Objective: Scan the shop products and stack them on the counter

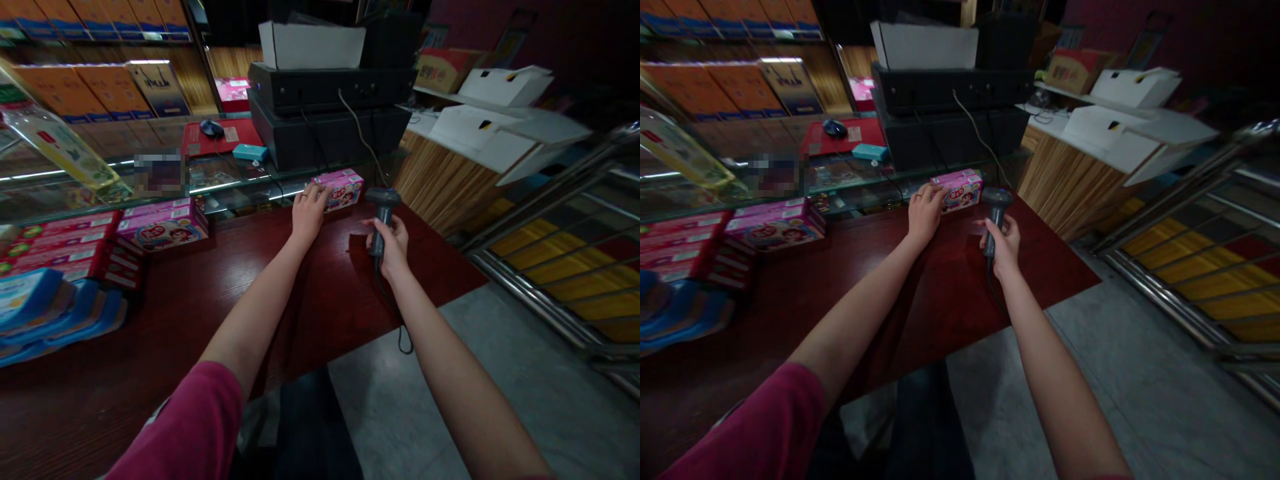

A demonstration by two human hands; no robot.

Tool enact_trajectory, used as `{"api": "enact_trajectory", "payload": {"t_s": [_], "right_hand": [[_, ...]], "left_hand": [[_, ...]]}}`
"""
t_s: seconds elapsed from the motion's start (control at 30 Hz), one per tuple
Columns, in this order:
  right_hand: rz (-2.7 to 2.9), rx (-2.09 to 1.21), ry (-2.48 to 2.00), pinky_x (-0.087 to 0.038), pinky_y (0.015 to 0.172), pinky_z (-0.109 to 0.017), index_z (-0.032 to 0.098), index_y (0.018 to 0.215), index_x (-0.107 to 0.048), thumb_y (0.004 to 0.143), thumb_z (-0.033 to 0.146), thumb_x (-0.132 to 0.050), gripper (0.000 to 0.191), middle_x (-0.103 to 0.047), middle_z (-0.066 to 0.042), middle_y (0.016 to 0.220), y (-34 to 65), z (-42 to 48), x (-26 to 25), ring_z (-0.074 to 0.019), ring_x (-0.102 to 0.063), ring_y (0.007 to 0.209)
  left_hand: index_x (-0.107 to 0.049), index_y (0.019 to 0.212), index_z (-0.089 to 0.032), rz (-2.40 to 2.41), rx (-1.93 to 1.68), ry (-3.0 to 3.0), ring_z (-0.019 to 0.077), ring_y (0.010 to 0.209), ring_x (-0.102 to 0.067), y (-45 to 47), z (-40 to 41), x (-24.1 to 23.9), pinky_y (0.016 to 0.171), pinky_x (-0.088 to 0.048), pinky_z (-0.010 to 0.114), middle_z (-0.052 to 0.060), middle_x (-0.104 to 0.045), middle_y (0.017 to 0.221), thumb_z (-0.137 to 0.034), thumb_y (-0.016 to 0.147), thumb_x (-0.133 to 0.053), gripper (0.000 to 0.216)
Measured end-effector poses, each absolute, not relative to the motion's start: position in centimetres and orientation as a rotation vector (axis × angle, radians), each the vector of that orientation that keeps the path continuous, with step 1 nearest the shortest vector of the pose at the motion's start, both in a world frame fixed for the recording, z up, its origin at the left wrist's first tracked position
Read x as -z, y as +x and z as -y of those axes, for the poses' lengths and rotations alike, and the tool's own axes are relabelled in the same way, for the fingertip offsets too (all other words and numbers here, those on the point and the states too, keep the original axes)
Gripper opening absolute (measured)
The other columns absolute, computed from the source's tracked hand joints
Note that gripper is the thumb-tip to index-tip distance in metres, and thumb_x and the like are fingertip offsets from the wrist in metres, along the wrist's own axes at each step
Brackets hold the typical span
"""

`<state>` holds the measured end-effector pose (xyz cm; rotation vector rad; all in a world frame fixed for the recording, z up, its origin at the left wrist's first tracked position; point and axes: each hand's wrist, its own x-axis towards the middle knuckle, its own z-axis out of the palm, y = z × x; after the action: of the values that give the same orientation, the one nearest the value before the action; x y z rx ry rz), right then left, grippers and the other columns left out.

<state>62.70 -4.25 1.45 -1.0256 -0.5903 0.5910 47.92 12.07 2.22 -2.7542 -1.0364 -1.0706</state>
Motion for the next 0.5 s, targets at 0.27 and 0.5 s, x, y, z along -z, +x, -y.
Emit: {"api": "enact_trajectory", "payload": {"t_s": [0.27,0.5], "right_hand": [[0.636,-0.571,-1.046,-0.048,0.038,-0.022,0.028,0.101,-0.053,0.069,0.048,-0.096,0.057,-0.082,0.003,0.08,63.0,4.6,-1.7,-0.0103,-0.058,0.04],[0.737,-0.754,-1.037,-0.047,0.039,-0.023,0.026,0.097,-0.059,0.068,0.051,-0.096,0.053,-0.086,-0.001,0.089,59.6,6.5,-2.7,-0.0111,-0.06,0.043]], "left_hand": [[-0.053,0.163,-0.026,1.066,1.122,-2.709,0.0314,0.156,-0.052,46.7,-10.3,-2.8,0.125,-0.047,0.053,0.014,-0.057,0.167,-0.016,0.107,-0.056,0.057],[-0.047,0.167,-0.027,1.228,1.104,-2.591,0.0305,0.163,-0.045,33.6,-7.6,-2.8,0.13,-0.042,0.053,0.011,-0.05,0.174,-0.02,0.105,-0.06,0.063]]}}
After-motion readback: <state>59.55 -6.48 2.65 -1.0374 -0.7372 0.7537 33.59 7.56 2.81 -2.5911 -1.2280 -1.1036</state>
